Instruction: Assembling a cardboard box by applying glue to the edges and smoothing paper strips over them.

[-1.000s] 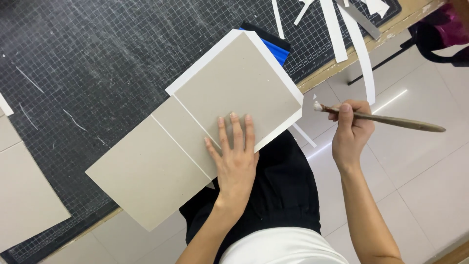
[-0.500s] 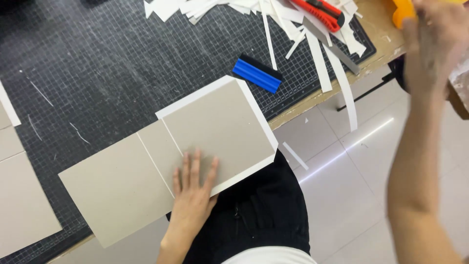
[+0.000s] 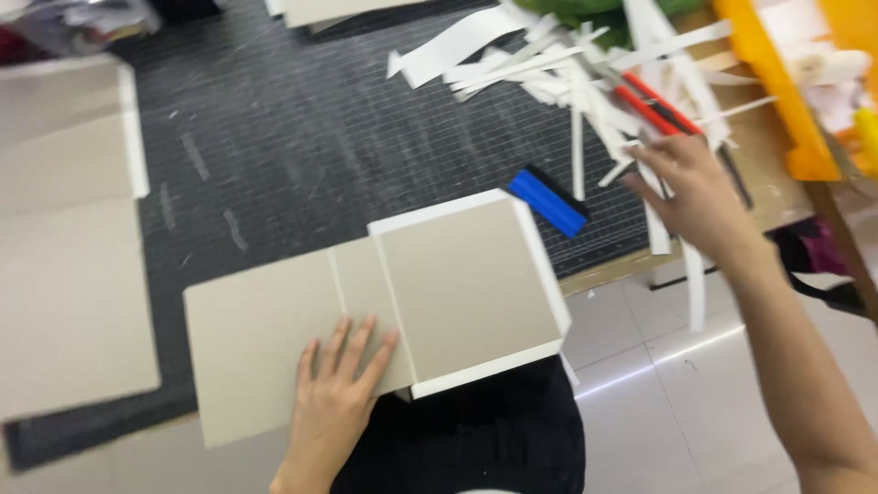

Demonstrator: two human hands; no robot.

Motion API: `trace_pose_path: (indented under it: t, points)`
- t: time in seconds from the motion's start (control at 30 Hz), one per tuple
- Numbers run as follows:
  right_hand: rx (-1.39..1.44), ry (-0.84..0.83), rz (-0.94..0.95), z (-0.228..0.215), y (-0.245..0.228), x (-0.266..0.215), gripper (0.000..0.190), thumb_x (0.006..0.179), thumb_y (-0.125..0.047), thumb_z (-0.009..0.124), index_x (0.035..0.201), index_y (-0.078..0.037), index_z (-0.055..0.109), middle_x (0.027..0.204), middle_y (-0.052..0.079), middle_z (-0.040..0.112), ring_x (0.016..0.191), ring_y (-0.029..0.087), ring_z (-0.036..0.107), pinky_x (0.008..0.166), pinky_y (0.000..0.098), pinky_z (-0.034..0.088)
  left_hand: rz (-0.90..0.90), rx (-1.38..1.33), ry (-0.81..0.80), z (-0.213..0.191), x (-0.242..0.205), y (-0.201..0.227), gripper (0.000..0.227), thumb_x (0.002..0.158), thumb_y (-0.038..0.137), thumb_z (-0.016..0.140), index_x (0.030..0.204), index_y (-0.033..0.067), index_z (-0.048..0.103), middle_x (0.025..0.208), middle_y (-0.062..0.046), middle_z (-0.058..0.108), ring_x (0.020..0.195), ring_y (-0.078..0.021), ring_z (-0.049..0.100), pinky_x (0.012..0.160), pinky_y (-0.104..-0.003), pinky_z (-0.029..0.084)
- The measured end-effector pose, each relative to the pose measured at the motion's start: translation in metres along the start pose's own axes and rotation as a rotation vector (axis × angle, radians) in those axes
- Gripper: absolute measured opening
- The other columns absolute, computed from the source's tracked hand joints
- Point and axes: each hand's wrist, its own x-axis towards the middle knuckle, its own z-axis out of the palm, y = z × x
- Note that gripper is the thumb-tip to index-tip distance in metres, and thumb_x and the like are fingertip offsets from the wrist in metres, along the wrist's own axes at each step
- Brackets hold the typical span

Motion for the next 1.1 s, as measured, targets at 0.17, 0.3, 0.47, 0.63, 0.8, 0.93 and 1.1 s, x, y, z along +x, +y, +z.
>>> trace_pose_path:
  t: [0.17, 0.3, 0.47, 0.63, 0.8, 0.93, 1.1]
  points:
    - [0.114, -0.226, 0.047, 0.073, -0.038, 0.016, 0.06, 0.094, -0.035, 0.067, 0.145, -0.004, 0.057, 0.105, 0.018, 0.05, 0.095, 0.037, 0.052, 0.096, 0.0448, 0.044, 0.019, -0.323, 0.048, -0.062, 0.02, -0.009, 0.041, 0.091, 0.002, 0.058, 0.131, 0.01, 0.063, 0.132, -0.013, 0.065, 0.125, -0.0297, 0.06, 0.097, -0.043, 0.049]
    - [0.243, -0.389, 0.232, 0.075, -0.042, 0.025, 0.063, 0.091, -0.03, 0.067, 0.148, -0.009, 0.051, 0.106, 0.017, 0.058, 0.106, 0.03, 0.055, 0.099, 0.0423, 0.037, -0.005, -0.249, 0.141, -0.098, 0.044, -0.017, 0.037, 0.084, -0.007, 0.063, 0.12, 0.0006, 0.068, 0.12, -0.015, 0.071, 0.114, -0.0277, 0.068, 0.092, -0.037, 0.054]
    - [0.21, -0.281, 0.501, 0.065, -0.034, 0.006, 0.026, 0.091, -0.016, 0.073, 0.113, -0.004, 0.067, 0.097, 0.016, 0.061, 0.089, 0.032, 0.059, 0.081, 0.0405, 0.043, -0.077, -0.132, 0.33, -0.115, 0.086, -0.026, 0.046, 0.079, -0.016, 0.072, 0.121, 0.0025, 0.069, 0.079, -0.003, 0.066, 0.07, -0.0178, 0.062, 0.071, -0.034, 0.053]
    - [0.252, 0.281, 0.642, 0.037, -0.067, -0.012, 0.022, 0.1, 0.007, 0.075, 0.12, 0.008, 0.068, 0.103, 0.022, 0.068, 0.092, 0.029, 0.064, 0.083, 0.0376, 0.05, -0.196, -0.212, 0.463, -0.106, 0.119, -0.018, 0.055, 0.092, -0.015, 0.063, 0.143, 0.0048, 0.053, 0.084, 0.001, 0.067, 0.081, -0.0131, 0.066, 0.098, -0.037, 0.045]
    - [0.465, 0.973, 0.504, 0.029, -0.139, -0.006, 0.011, 0.109, 0.024, 0.047, 0.118, 0.018, 0.045, 0.118, 0.032, 0.056, 0.107, 0.037, 0.061, 0.079, 0.0424, 0.055, -0.261, -0.245, 0.426, -0.075, 0.141, -0.012, 0.081, 0.089, 0.028, 0.083, 0.152, 0.0078, 0.037, 0.092, 0.008, 0.068, 0.087, -0.0123, 0.064, 0.101, -0.037, 0.036]
    - [0.328, 0.703, 0.321, 0.042, -0.211, 0.005, 0.035, 0.109, 0.007, 0.058, 0.136, -0.001, 0.037, 0.131, 0.018, 0.042, 0.108, 0.042, 0.051, 0.087, 0.0474, 0.046, -0.327, -0.325, 0.516, -0.062, 0.142, -0.011, 0.075, 0.1, 0.035, 0.069, 0.155, 0.0033, 0.029, 0.09, 0.014, 0.067, 0.082, -0.0053, 0.059, 0.09, -0.03, 0.035]
    - [0.084, 0.558, 0.242, 0.038, -0.222, 0.033, 0.037, 0.106, 0.001, 0.068, 0.139, 0.008, 0.052, 0.108, 0.024, 0.065, 0.087, 0.032, 0.055, 0.068, 0.0403, 0.046, -0.332, -0.388, 0.496, -0.06, 0.137, -0.007, 0.083, 0.099, 0.034, 0.072, 0.156, -0.0009, 0.023, 0.086, 0.013, 0.062, 0.08, -0.0035, 0.057, 0.092, -0.03, 0.035]
